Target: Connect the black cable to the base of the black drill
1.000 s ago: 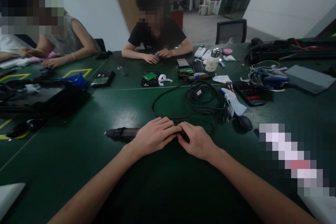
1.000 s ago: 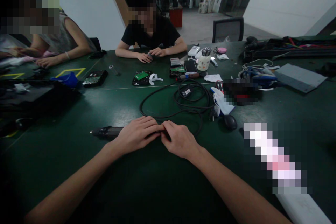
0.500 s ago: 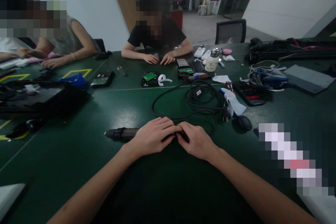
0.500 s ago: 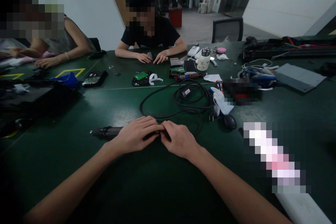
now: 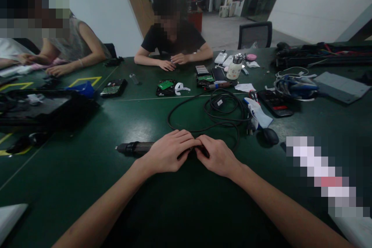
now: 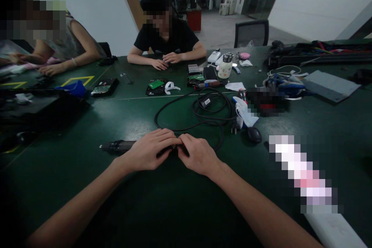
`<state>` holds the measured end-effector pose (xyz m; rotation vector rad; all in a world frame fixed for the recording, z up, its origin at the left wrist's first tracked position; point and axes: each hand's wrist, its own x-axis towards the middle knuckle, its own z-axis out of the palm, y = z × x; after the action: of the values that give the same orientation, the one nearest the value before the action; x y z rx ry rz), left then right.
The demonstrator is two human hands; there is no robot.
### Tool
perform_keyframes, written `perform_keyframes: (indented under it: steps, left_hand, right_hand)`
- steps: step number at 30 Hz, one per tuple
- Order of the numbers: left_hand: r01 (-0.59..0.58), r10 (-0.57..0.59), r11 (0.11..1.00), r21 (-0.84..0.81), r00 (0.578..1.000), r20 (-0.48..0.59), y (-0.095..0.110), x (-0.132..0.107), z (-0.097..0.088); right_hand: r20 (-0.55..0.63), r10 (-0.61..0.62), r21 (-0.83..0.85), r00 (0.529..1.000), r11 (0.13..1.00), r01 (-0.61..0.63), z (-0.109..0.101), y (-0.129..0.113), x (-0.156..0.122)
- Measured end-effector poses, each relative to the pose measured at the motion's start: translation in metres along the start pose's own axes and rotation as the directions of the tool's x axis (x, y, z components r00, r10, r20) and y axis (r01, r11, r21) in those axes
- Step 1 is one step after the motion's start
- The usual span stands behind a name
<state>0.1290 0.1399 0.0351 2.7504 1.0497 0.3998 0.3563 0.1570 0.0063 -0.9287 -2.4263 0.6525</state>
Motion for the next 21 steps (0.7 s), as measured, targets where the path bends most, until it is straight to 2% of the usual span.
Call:
perform_keyframes:
  steps: [5, 21]
  left_hand:
    - [0.026, -0.026, 0.999, 0.045, 1.0, 0.0, 0.0004, 0.0004, 0.0004]
    - [0.026, -0.026, 1.0, -0.009, 0.999, 0.023, -0.0015, 0.0004, 0.0003]
  right_hand:
    - [-0.004, 0.004, 0.004, 1.0, 1.0, -0.004, 0.0006, -0.0001, -0.0002]
    - [0.017, 0.017, 0.018, 1.0, 1.0, -0.017, 0.0005, -0.0002, -0.0002]
